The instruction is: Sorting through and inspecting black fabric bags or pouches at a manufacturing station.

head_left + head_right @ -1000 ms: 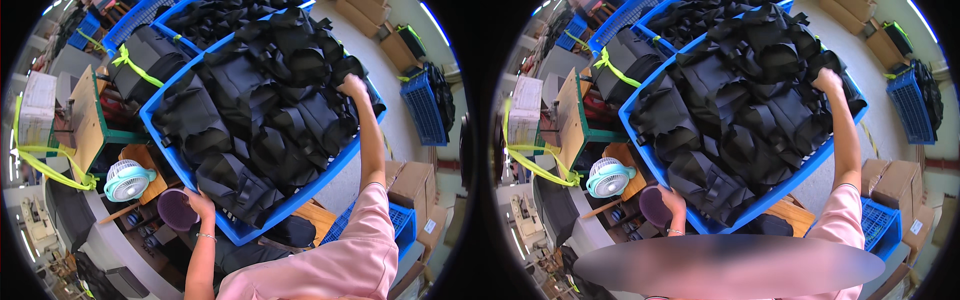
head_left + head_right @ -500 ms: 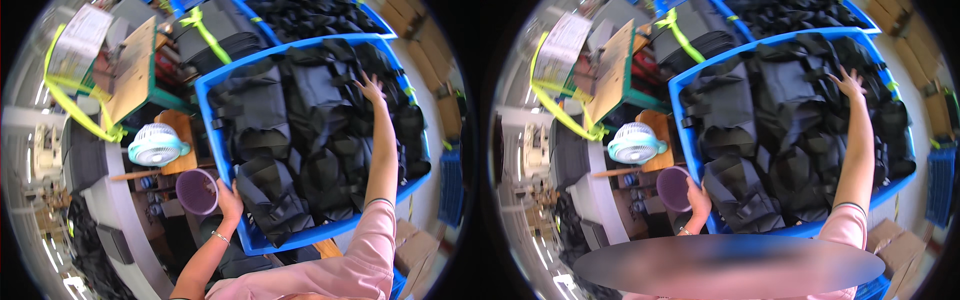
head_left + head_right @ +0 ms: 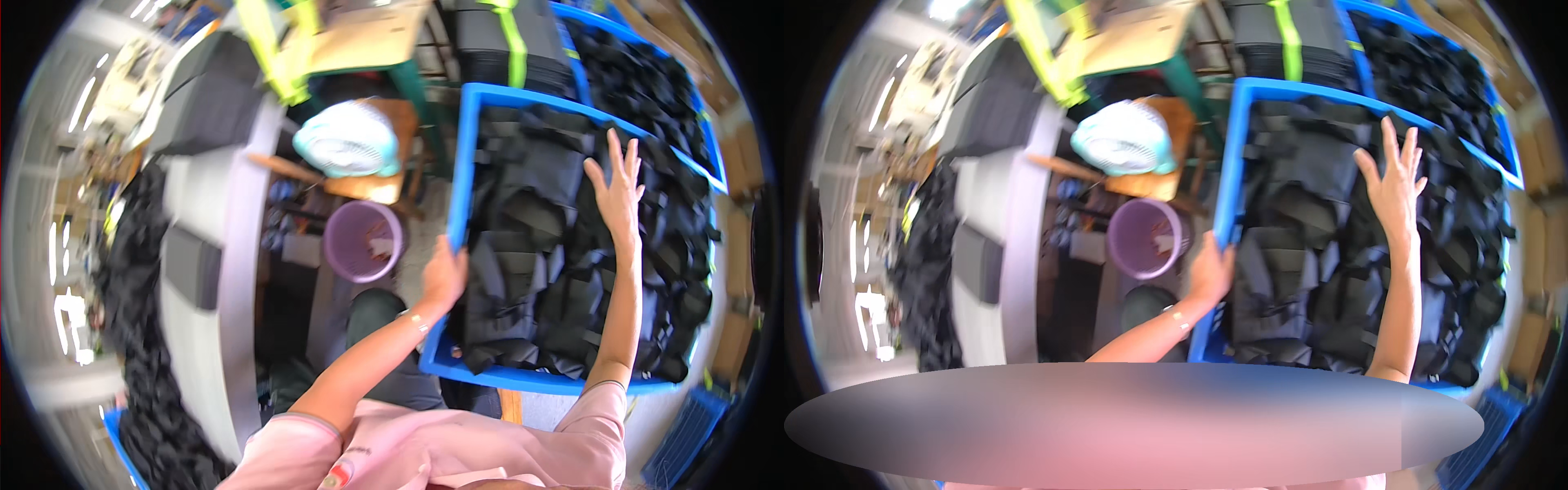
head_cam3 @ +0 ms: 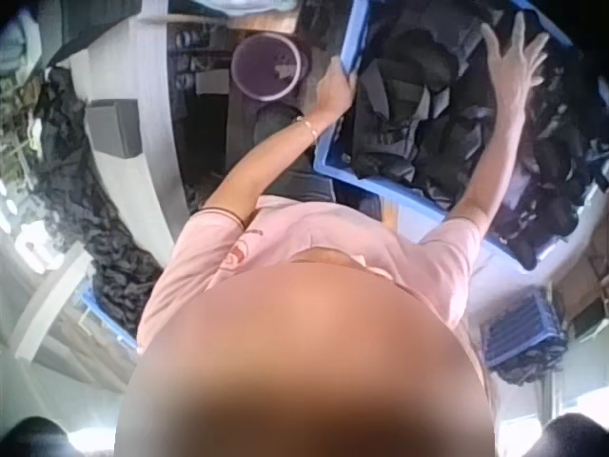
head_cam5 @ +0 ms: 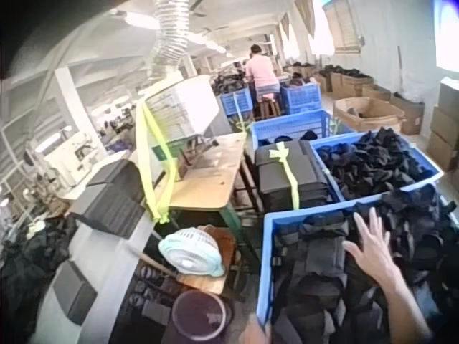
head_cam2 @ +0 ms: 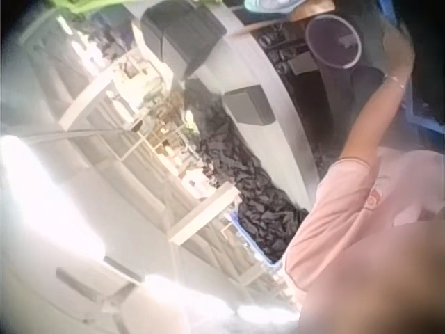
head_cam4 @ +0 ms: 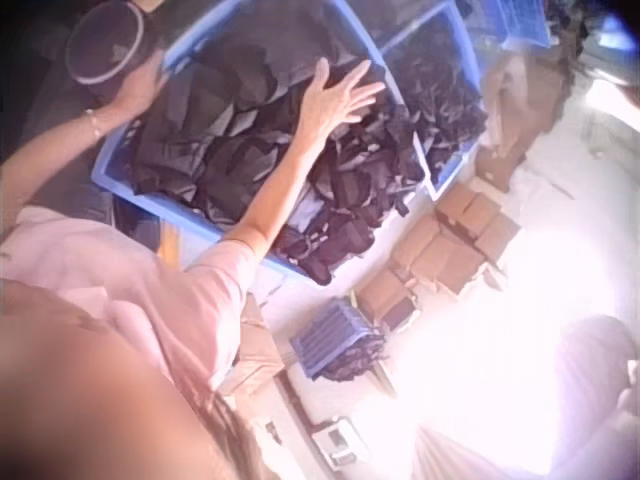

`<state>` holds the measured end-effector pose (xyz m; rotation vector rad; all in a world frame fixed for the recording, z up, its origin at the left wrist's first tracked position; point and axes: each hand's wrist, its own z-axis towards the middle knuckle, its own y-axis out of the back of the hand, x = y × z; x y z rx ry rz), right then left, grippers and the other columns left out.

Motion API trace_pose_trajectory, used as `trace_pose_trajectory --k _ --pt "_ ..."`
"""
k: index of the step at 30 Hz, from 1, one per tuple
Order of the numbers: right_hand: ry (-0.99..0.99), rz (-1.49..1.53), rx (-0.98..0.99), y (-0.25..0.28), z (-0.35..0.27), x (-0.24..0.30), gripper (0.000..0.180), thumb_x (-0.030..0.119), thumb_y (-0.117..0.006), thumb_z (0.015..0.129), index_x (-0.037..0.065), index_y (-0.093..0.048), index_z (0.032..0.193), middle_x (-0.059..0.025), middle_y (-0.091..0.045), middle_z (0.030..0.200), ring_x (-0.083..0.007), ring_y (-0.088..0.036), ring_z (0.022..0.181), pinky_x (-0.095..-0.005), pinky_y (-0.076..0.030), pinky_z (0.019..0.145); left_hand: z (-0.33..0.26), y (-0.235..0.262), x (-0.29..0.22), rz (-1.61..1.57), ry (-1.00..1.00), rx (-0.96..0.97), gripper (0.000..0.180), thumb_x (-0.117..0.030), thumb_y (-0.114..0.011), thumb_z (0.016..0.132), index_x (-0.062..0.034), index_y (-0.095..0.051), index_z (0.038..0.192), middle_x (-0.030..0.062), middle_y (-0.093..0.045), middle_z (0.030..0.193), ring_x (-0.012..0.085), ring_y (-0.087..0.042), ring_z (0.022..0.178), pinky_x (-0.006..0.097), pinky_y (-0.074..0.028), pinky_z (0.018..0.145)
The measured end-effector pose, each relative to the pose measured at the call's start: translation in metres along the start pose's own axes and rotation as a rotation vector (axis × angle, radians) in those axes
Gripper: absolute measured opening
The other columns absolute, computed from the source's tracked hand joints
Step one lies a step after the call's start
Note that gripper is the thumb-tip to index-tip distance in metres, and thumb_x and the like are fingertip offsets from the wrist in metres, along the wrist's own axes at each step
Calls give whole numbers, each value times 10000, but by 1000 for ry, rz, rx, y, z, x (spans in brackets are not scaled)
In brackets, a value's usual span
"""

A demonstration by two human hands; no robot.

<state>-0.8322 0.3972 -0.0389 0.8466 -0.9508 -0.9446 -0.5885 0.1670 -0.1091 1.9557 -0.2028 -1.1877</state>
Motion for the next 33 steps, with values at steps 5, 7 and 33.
trace_pose_trajectory --k 5,7,33 --pt "247 -47 202 -144 -29 -69 675 457 -618 932 353 -314 1525 -119 -51 1651 -519 -216 1420 -767 -277 988 -5 -39 -21 -144 -133 -5 363 -208 -584 920 5 -427 1169 297 -629 879 501 -619 757 585 -485 666" --pt "5 -248 535 -168 -46 -32 687 338 -634 939 345 -288 1533 -84 -8 1654 -500 -156 1441 -805 -290 930 -3 -38 -3 -85 -114 -73 357 -201 -590 911 -11 -411 1154 269 -614 961 480 -627 787 566 -516 670" --pt "503 493 301 34 -285 195 575 184 -515 960 76 -368 1505 -197 -237 1603 -383 -270 1464 -458 -330 1148 -211 234 -11 -955 -653 659 504 -297 -734 845 -16 -566 1229 149 -603 1208 228 -631 1040 375 -481 910"
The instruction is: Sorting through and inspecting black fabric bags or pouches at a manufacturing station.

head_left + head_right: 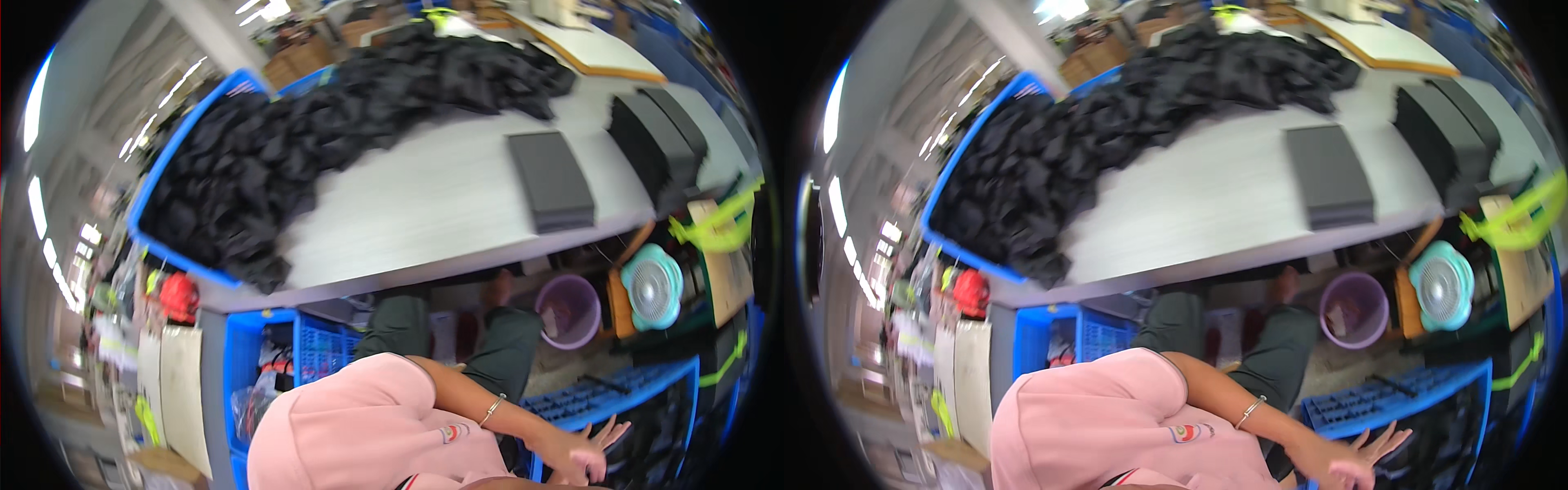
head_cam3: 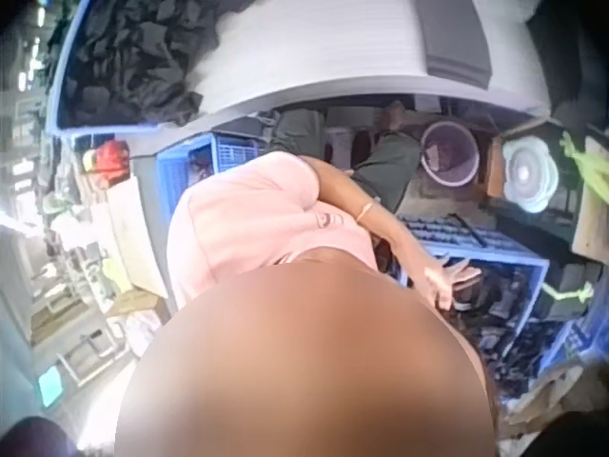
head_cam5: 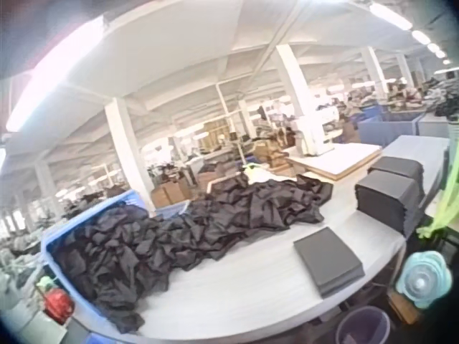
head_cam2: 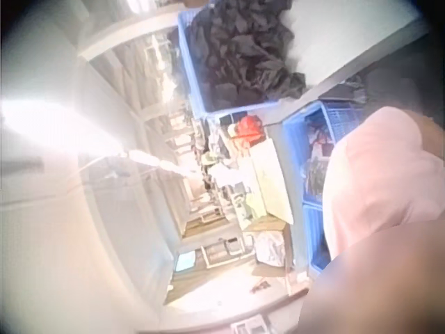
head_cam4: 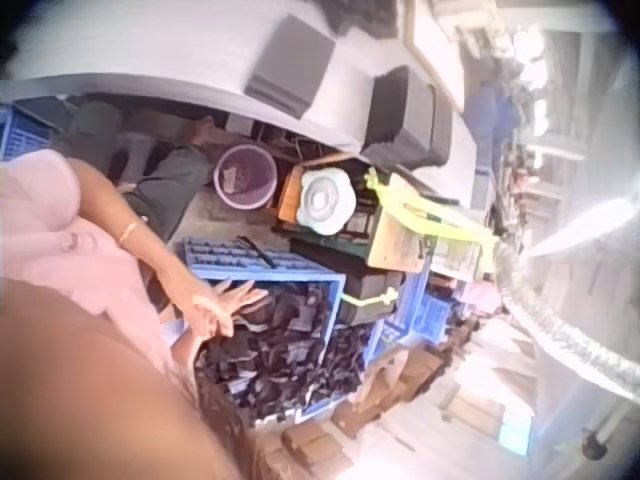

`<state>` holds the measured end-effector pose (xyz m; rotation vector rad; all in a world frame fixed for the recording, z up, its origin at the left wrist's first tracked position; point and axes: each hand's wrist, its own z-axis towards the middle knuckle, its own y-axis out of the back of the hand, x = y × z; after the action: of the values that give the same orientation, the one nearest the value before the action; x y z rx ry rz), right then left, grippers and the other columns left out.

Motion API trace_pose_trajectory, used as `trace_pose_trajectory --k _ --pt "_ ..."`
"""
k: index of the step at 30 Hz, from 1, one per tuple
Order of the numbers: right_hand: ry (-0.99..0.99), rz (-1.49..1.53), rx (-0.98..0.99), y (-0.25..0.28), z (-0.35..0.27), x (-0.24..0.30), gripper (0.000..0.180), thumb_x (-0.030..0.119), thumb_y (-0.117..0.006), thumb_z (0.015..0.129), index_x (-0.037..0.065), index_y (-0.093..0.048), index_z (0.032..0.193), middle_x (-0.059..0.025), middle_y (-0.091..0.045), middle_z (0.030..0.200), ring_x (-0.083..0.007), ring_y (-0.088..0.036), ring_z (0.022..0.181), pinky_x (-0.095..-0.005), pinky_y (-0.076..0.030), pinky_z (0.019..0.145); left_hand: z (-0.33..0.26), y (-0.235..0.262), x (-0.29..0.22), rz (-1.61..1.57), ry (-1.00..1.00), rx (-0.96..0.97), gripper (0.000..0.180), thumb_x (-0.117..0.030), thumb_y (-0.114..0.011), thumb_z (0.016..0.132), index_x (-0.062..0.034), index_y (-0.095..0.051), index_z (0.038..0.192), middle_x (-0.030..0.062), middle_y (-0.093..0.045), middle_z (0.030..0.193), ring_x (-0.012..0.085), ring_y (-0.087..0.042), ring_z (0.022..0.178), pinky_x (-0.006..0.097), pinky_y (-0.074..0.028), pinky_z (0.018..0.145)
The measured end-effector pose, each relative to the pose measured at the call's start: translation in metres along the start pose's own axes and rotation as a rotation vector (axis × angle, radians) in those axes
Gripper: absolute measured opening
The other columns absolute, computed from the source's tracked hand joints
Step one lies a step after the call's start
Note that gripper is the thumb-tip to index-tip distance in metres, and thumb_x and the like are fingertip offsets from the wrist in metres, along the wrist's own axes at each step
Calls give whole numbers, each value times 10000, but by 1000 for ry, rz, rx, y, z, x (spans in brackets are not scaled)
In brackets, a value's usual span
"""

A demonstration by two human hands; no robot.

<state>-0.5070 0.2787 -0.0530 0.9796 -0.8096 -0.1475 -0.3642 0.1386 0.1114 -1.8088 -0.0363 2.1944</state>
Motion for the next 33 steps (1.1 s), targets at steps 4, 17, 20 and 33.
trace_pose_trajectory --k 4,17,20,33 --pt "211 -86 96 -1 36 86 627 10 -596 911 117 -387 1492 -156 -160 1629 -393 -248 1465 -461 -334 1158 -33 -13 -14 28 -124 -42 550 -309 -706 873 16 -511 1271 185 -565 1248 258 -590 1094 386 -457 943" --pt "1163 -344 339 -12 73 297 625 293 -663 916 67 -433 1451 -267 -283 1553 -420 -393 1373 -471 -362 1121 -207 -44 -167 162 -534 190 613 -346 -600 978 132 -397 1304 298 -513 1182 336 -518 1082 430 -428 890" --pt "1344 -307 407 -15 80 346 610 265 -656 921 71 -431 1454 -274 -279 1552 -462 -367 1380 -477 -345 1131 -232 -63 -181 290 -517 85 517 -332 -590 983 132 -489 1187 275 -598 979 306 -591 881 433 -480 725" --pt "1690 -468 841 -51 91 475 578 110 -596 924 72 -410 1469 -170 -209 1612 -427 -530 1213 -461 -492 955 -285 -59 -164 845 -778 -382 455 -282 -514 998 114 -500 1222 259 -569 1110 320 -540 1026 449 -422 850"
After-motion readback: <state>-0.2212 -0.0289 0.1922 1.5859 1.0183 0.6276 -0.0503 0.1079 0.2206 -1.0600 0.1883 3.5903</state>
